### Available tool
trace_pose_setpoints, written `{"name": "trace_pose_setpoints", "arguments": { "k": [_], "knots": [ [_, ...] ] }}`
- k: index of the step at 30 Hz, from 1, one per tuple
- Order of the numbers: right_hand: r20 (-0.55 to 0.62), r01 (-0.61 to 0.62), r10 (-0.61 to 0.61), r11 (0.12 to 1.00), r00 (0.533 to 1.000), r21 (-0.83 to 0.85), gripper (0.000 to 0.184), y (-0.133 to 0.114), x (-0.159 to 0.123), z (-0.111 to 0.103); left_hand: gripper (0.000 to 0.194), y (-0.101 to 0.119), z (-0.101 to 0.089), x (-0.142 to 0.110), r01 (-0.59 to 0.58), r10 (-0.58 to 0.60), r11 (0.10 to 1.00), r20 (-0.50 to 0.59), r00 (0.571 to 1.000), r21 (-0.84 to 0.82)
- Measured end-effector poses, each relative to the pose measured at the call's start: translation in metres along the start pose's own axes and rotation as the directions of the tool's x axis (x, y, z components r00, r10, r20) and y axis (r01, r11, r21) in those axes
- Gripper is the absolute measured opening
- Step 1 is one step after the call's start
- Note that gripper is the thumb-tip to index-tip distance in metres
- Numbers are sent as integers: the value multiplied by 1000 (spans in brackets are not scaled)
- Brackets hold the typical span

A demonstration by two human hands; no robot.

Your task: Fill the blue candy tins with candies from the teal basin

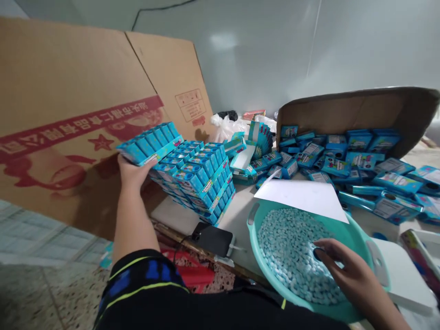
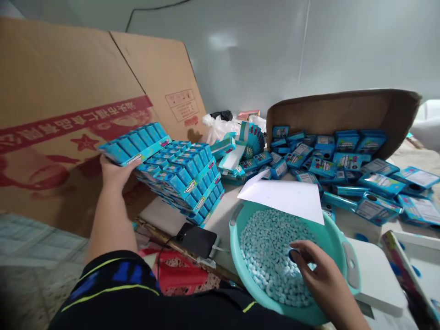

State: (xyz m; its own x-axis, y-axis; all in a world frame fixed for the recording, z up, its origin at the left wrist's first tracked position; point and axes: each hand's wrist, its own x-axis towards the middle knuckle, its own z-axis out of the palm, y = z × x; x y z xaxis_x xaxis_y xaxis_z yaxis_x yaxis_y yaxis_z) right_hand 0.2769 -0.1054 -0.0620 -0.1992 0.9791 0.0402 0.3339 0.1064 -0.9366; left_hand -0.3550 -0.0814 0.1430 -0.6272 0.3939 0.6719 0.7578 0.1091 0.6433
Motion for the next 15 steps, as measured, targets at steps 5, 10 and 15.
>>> {"name": "trace_pose_setpoints", "arguments": {
  "k": [5,10,15],
  "knots": [
    [61,-23,23,1000,998,-6,48,2,5,3,110,-4,-6,3,-21,18,999,77,997,47],
    [107,45,-34,994,994,-100,38,4,5,7,137,-5,8,3,-28,26,999,104,994,23],
    [216,124,-72,963,974,-239,35,3,5,11,149,-17,19,12,-94,93,996,211,973,-6]
  ]
}}
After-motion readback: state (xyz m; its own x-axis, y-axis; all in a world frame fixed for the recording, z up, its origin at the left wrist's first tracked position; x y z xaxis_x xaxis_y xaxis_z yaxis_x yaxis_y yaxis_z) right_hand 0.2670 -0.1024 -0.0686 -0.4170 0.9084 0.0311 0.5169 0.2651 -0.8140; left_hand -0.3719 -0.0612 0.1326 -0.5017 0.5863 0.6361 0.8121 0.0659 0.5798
